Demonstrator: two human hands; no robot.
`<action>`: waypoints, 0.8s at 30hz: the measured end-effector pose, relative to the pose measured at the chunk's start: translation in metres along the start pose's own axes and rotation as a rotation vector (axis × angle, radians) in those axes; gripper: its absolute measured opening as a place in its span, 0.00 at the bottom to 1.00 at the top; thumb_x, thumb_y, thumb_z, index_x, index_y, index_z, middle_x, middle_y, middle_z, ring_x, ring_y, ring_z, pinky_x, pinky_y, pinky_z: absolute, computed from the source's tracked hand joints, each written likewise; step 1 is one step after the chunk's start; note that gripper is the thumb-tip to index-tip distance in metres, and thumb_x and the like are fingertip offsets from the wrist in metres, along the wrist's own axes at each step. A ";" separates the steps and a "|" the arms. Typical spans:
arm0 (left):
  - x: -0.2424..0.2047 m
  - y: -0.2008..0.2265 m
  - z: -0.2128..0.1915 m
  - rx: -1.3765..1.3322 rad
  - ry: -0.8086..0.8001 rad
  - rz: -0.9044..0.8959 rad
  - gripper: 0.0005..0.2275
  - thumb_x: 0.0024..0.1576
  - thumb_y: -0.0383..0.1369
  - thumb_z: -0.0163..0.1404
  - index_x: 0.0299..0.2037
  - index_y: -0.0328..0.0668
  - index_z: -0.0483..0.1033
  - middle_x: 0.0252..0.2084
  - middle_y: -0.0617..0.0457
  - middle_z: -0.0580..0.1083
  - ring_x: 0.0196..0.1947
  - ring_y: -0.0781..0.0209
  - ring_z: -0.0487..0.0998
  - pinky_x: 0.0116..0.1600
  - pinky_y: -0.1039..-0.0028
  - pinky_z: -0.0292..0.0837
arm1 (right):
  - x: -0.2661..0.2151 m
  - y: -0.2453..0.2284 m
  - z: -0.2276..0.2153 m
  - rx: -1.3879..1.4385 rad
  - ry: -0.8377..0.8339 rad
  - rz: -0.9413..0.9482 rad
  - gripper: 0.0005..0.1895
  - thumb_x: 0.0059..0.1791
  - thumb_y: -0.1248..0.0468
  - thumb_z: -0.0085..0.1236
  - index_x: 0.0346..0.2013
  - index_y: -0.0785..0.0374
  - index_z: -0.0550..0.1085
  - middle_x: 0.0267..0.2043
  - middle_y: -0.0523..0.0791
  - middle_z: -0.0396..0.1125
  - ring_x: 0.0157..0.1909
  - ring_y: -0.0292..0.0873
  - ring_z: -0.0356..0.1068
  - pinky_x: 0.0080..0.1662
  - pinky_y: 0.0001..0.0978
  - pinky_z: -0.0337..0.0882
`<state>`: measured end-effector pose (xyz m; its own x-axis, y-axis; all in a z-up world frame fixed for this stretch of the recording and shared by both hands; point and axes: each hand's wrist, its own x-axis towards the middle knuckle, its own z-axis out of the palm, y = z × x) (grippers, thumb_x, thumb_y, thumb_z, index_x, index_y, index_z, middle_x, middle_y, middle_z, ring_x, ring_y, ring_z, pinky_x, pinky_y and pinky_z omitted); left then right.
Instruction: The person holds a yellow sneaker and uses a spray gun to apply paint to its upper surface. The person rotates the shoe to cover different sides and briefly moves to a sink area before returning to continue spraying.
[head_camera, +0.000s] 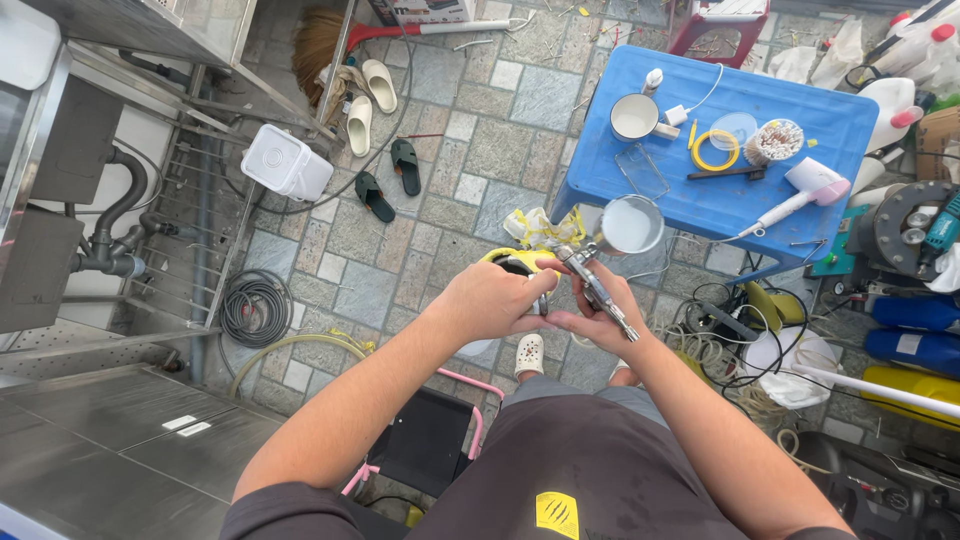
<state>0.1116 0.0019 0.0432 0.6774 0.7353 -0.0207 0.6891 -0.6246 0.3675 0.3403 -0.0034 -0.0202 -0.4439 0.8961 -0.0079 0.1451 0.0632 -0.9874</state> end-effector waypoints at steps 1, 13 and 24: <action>-0.001 0.001 0.002 -0.010 0.035 0.016 0.21 0.55 0.49 0.58 0.47 0.45 0.69 0.27 0.51 0.76 0.28 0.48 0.81 0.32 0.61 0.74 | 0.001 0.000 0.003 0.010 -0.011 0.005 0.39 0.38 0.61 0.77 0.61 0.62 0.71 0.28 0.36 0.62 0.25 0.26 0.58 0.28 0.20 0.57; -0.002 0.007 -0.011 -0.115 0.066 -0.079 0.37 0.46 0.51 0.63 0.63 0.43 0.61 0.25 0.48 0.76 0.27 0.45 0.80 0.31 0.60 0.74 | -0.009 0.021 -0.006 -0.007 0.083 -0.001 0.31 0.37 0.67 0.66 0.56 0.64 0.72 0.29 0.40 0.61 0.23 0.27 0.59 0.29 0.24 0.57; -0.006 0.008 0.024 -0.127 0.180 -0.116 0.31 0.50 0.46 0.63 0.61 0.49 0.64 0.30 0.53 0.78 0.29 0.48 0.81 0.31 0.62 0.74 | -0.017 0.026 -0.015 0.209 0.003 -0.068 0.22 0.39 0.71 0.61 0.47 0.65 0.67 0.45 0.45 0.67 0.39 0.33 0.64 0.43 0.28 0.68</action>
<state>0.1199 -0.0138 0.0238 0.5313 0.8421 0.0925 0.7140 -0.5038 0.4862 0.3648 -0.0100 -0.0433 -0.4437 0.8942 0.0604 -0.0723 0.0315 -0.9969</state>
